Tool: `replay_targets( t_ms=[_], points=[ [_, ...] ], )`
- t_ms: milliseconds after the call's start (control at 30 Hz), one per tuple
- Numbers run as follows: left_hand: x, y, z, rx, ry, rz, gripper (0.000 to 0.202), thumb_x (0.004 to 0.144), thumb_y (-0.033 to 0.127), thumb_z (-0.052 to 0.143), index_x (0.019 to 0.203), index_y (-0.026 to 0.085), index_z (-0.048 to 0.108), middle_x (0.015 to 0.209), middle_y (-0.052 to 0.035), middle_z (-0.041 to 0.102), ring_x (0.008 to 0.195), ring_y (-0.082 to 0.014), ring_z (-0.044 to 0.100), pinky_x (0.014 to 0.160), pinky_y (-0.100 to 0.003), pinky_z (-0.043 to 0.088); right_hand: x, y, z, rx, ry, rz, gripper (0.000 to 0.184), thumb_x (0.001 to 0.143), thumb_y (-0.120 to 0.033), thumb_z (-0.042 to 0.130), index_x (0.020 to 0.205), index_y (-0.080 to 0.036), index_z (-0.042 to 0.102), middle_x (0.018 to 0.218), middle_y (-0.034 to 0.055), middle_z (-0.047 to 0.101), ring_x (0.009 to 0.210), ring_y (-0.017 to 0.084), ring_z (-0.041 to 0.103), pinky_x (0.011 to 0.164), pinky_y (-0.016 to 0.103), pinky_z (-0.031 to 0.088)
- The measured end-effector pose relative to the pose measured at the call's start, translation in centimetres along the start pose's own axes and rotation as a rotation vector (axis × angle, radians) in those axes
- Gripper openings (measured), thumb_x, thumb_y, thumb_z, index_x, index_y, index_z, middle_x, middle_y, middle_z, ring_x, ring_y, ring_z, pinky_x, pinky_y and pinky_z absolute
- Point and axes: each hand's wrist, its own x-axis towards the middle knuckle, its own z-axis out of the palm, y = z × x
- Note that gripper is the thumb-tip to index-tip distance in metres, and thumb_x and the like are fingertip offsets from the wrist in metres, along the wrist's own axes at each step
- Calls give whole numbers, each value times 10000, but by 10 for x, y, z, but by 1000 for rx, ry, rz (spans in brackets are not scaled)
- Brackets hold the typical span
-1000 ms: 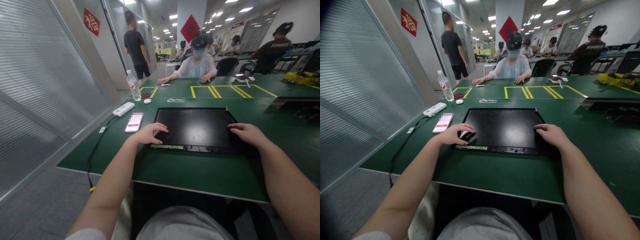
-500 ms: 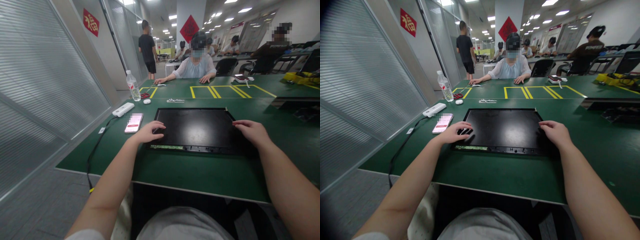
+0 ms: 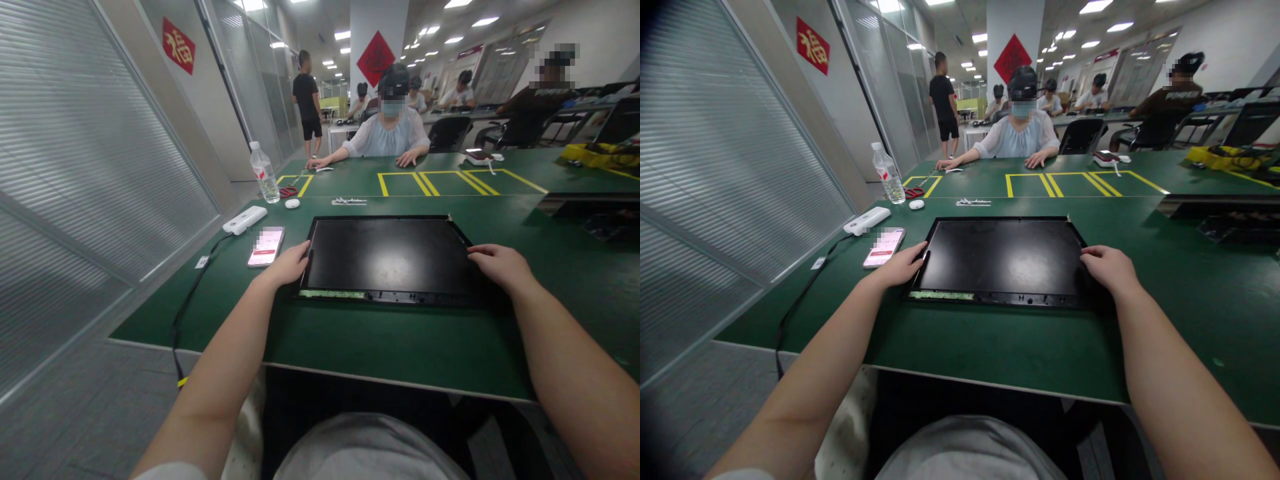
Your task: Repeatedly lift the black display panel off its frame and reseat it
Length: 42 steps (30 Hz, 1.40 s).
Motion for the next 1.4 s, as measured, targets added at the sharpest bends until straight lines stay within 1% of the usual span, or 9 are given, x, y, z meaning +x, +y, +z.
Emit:
replay_targets(
  t_ms=[133,300,467,633,800,967,1067,1200,1400],
  points=[
    [-1,2,0,-73,42,-65,663,815,142,541,1476,198,560,1461,-95,620,1339,-325,586,1130,-421,446,0,-1,3,-80,-33,-52,407,825,-350,590,1147,-194,783,1120,113,741,982,255,636,831,324,461],
    [0,3,2,-197,112,-123,687,763,80,556,1433,224,612,1384,-89,679,1290,-344,618,1116,-473,456,1,-1,3,-106,-39,-67,420,846,-358,574,1171,-188,778,1142,121,739,998,258,643,824,318,464],
    [2,8,3,-605,188,-167,674,702,29,592,1346,212,668,1243,-100,746,1147,-323,693,1049,-505,518,-1,-2,2,-99,-49,-60,442,854,-352,565,1210,-182,763,1151,123,738,1008,265,644,822,324,468],
    [4,21,2,-1060,269,-304,633,685,-11,596,1276,203,666,1236,-81,750,975,-245,746,851,-386,621,-1,-2,2,-99,-45,-68,436,852,-350,564,1203,-187,765,1142,119,740,978,257,651,811,323,474],
    [6,33,-3,-1173,374,-474,544,699,-59,578,1174,179,693,1174,-75,773,815,-195,761,663,-274,612,-2,-3,3,-87,-47,-57,436,836,-346,571,1198,-199,765,1099,111,743,962,263,652,795,332,484],
    [6,36,-7,-1304,318,-605,629,763,-22,654,1357,179,605,934,-76,801,631,-192,745,519,-255,579,-3,-3,2,-95,-53,-55,426,847,-345,559,1191,-201,767,1147,109,737,994,260,646,819,328,475],
    [6,36,-8,-1362,285,-608,714,756,22,756,1420,184,548,881,-69,796,599,-195,744,511,-257,590,-4,-4,1,-96,-63,-40,436,852,-343,562,1215,-201,758,1171,108,732,1020,263,641,835,328,473],
    [7,33,-7,-1411,259,-594,761,741,96,838,1431,206,537,901,-59,800,654,-204,765,606,-293,638,-5,-5,0,-93,-71,-36,446,851,-344,561,1224,-196,757,1182,121,724,1046,283,638,859,354,479],
    [9,26,-2,-1371,234,-499,722,711,244,903,1366,157,613,965,-103,805,793,-253,785,726,-348,651,2,3,7,-69,-4,-76,373,797,-356,591,1085,-241,799,1052,99,748,952,281,667,829,389,524]
  ],
)
